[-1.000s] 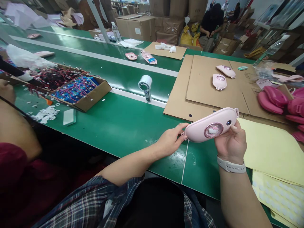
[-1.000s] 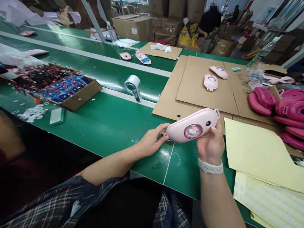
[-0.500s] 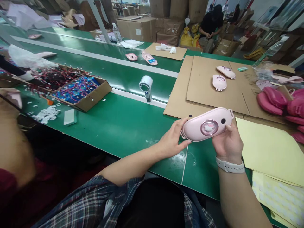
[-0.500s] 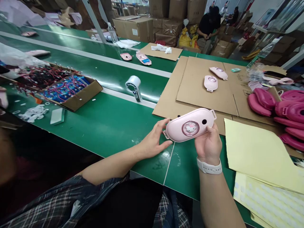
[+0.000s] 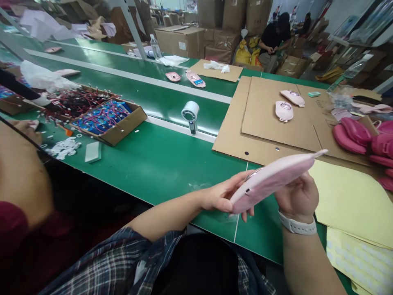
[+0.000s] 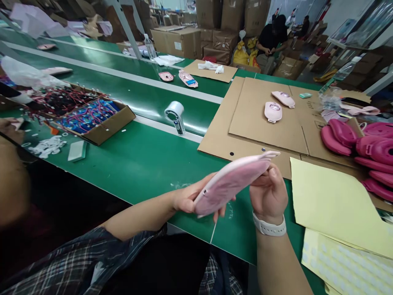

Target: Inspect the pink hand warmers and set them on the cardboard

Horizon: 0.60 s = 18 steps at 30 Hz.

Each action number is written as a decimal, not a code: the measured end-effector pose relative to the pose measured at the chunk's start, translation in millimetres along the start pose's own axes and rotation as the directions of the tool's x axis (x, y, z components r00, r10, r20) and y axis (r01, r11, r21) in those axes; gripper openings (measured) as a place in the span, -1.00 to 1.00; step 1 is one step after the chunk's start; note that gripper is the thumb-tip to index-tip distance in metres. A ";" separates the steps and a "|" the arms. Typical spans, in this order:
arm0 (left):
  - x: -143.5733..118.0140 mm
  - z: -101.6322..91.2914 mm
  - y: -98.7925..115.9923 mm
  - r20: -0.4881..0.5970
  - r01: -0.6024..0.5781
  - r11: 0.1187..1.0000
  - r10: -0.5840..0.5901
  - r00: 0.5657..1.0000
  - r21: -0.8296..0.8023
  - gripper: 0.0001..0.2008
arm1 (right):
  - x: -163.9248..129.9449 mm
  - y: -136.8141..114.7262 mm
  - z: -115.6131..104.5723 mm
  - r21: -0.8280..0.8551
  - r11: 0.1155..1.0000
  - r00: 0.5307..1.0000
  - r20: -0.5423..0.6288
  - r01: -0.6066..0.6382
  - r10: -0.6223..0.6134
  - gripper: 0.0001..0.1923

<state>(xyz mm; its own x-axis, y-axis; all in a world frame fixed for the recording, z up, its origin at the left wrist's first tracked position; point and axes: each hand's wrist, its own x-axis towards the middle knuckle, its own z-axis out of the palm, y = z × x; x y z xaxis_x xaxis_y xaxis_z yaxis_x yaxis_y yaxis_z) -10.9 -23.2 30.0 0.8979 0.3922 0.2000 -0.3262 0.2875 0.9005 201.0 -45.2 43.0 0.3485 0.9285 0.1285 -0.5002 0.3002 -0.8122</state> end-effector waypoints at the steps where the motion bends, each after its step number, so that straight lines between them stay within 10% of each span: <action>1: 0.6 2.6 -0.5 0.084 0.061 0.992 -0.052 0.995 -0.111 0.13 | 1.3 1.0 -0.2 0.000 1.000 0.999 -0.031 -0.016 0.016 -0.78; 6: 1.5 7.9 -3.7 0.207 0.235 0.912 -0.172 0.963 -0.337 0.05 | 1.0 4.6 8.2 -0.072 0.997 0.999 -0.044 -0.012 0.009 -0.67; 18: 1.3 3.9 0.9 0.113 0.154 0.898 -0.117 0.987 -0.413 0.27 | 2.9 8.3 18.8 -0.142 0.990 0.999 -0.042 0.004 -0.011 -0.58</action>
<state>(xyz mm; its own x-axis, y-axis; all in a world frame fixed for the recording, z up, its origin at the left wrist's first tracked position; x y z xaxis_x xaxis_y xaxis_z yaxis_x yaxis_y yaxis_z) -8.8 -25.9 32.6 0.9575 0.2545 0.1355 -0.2767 0.6795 0.6795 182.9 -35.9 47.3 0.3871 0.9151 0.1128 -0.3809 0.2701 -0.8843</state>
